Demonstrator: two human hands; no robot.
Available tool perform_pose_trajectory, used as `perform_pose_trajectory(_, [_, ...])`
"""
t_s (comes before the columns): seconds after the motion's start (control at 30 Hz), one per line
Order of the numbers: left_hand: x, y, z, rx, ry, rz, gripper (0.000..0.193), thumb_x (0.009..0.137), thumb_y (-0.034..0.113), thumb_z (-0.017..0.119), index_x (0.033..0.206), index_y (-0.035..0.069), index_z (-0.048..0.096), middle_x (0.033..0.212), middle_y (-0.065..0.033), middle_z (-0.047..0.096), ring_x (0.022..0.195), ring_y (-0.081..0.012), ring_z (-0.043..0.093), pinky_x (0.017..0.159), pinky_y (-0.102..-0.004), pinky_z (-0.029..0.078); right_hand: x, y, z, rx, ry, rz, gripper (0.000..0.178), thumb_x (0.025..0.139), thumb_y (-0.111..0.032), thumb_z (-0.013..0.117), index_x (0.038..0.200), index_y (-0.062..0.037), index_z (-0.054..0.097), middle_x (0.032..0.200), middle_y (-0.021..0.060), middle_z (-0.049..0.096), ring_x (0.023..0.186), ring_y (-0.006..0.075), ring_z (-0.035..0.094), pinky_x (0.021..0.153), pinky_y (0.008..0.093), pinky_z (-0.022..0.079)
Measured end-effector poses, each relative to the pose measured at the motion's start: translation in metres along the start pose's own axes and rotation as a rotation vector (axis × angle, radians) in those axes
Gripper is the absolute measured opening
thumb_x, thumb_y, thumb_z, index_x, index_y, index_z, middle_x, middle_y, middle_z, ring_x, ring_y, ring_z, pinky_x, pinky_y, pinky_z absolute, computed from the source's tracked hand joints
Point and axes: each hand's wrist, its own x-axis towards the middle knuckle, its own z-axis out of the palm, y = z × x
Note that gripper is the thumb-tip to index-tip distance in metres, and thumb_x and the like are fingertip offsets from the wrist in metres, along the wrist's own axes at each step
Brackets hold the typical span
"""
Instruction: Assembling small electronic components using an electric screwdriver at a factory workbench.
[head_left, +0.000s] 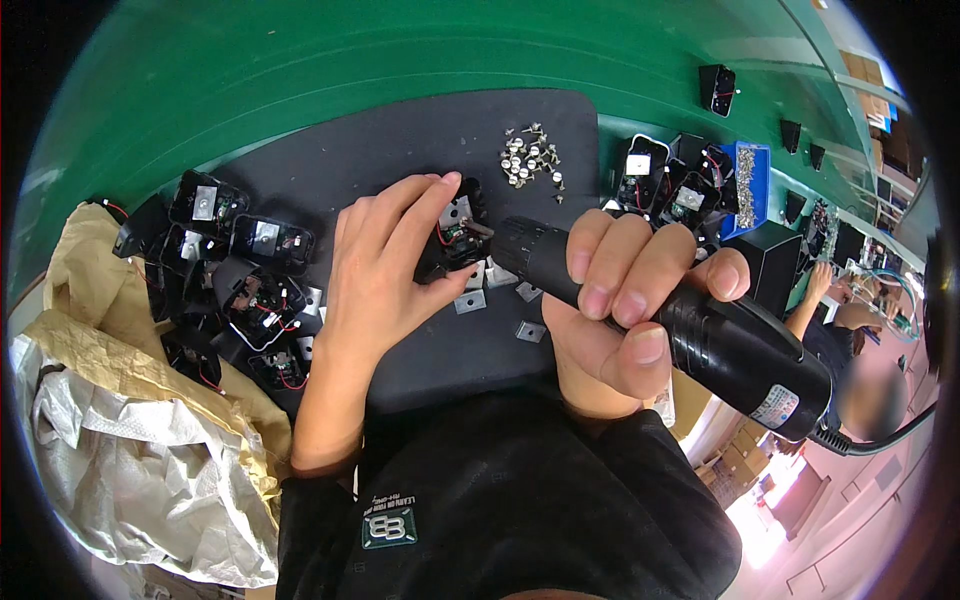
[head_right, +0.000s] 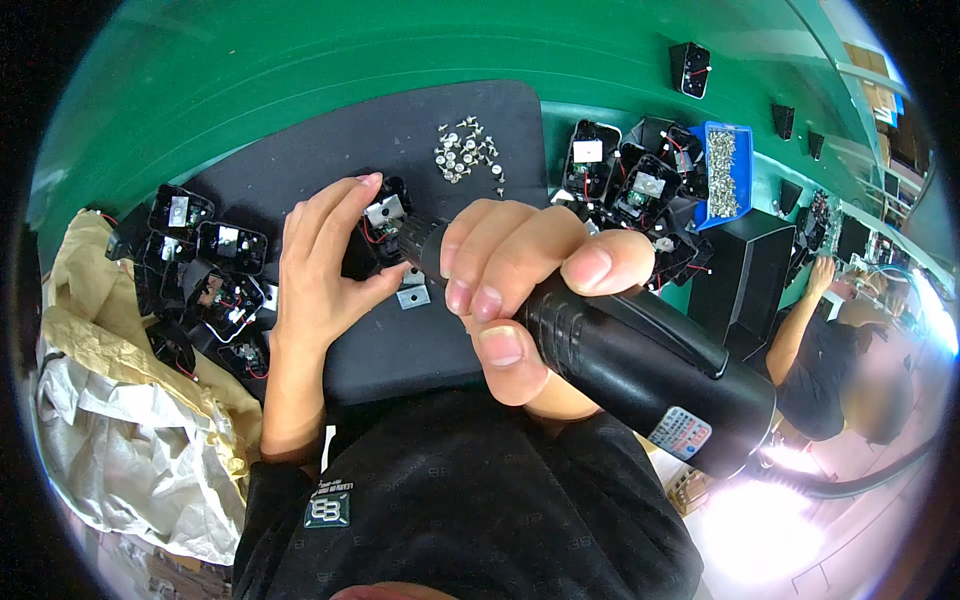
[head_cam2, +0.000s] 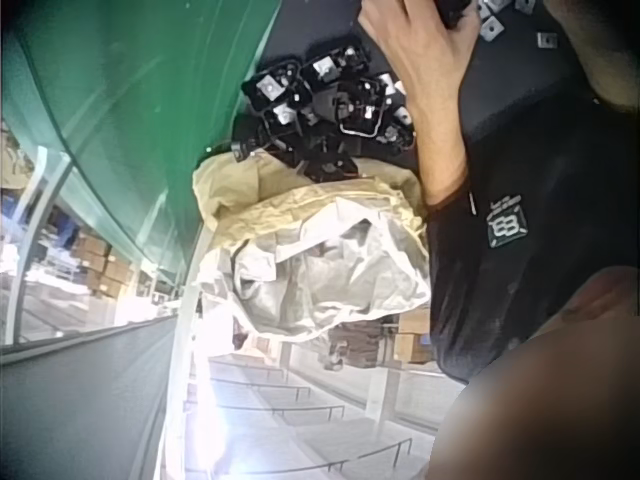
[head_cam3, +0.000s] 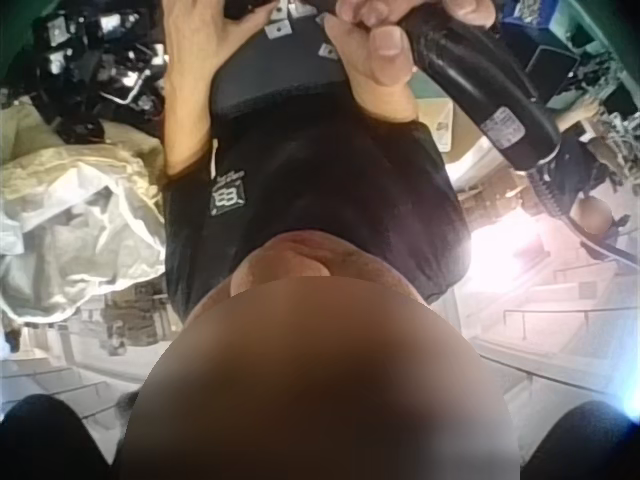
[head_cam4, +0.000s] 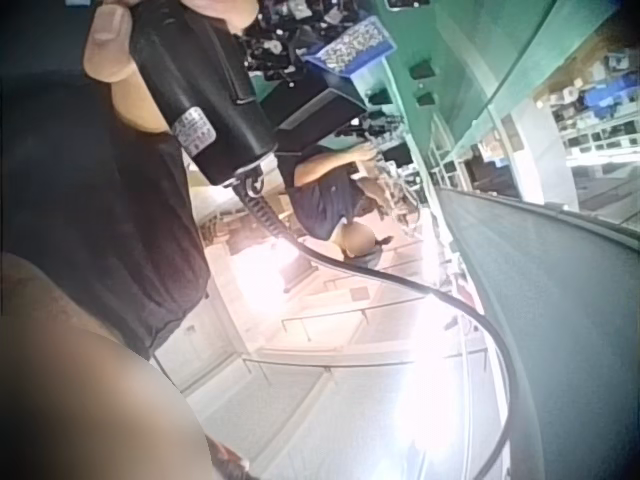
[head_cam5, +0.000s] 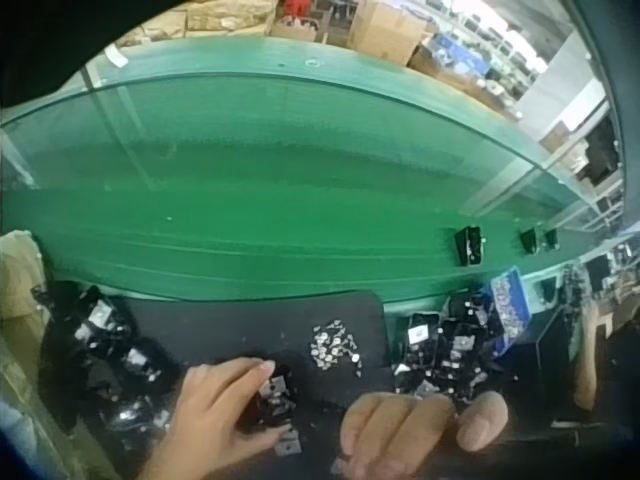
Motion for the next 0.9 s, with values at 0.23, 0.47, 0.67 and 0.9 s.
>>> perform_pose_trajectory(0.23, [0.002, 0.001, -0.001, -0.012, 0.017, 0.006, 0.075, 0.055, 0.013, 0.082, 0.126, 0.011, 0.058, 0.116, -0.0053, 0.058, 0.092, -0.0251, 0.056, 0.082, -0.0374, 0.041, 0.002, 0.002, 0.002, -0.024, -0.012, 0.006, 0.052, 0.082, -0.001, 0.064, 0.123, -0.0166, 0.037, 0.082, 0.0034, 0.054, 0.068, 0.0179, 0.054, 0.066, 0.0338, 0.045])
perform_pose_trajectory(0.47, [0.002, 0.001, -0.001, -0.016, 0.012, 0.001, 0.076, 0.053, 0.014, 0.082, 0.125, 0.011, 0.058, 0.116, -0.0049, 0.058, 0.090, -0.0247, 0.056, 0.082, -0.0370, 0.041, 0.001, 0.007, -0.001, -0.052, -0.031, -0.007, 0.050, 0.081, -0.001, 0.064, 0.121, -0.0156, 0.037, 0.082, 0.0038, 0.054, 0.067, 0.0179, 0.054, 0.065, 0.0337, 0.046])
perform_pose_trajectory(0.67, [0.003, 0.000, -0.004, -0.010, -0.005, 0.004, 0.075, 0.054, 0.013, 0.082, 0.125, 0.012, 0.059, 0.116, -0.0039, 0.059, 0.090, -0.0242, 0.056, 0.082, -0.0365, 0.042, 0.001, 0.002, 0.007, -0.168, -0.057, 0.113, 0.039, 0.082, -0.011, 0.068, 0.109, -0.0213, 0.042, 0.077, -0.0014, 0.050, 0.066, 0.0137, 0.050, 0.065, 0.0315, 0.041])
perform_pose_trajectory(0.9, [0.003, -0.001, -0.006, -0.012, -0.008, 0.018, 0.076, 0.054, 0.014, 0.082, 0.126, 0.012, 0.058, 0.116, -0.0044, 0.059, 0.090, -0.0239, 0.057, 0.081, -0.0364, 0.042, 0.003, 0.009, 0.010, -0.166, -0.159, 0.090, 0.034, 0.084, -0.005, 0.066, 0.101, -0.0180, 0.039, 0.077, 0.0007, 0.051, 0.064, 0.0151, 0.051, 0.064, 0.0335, 0.043])
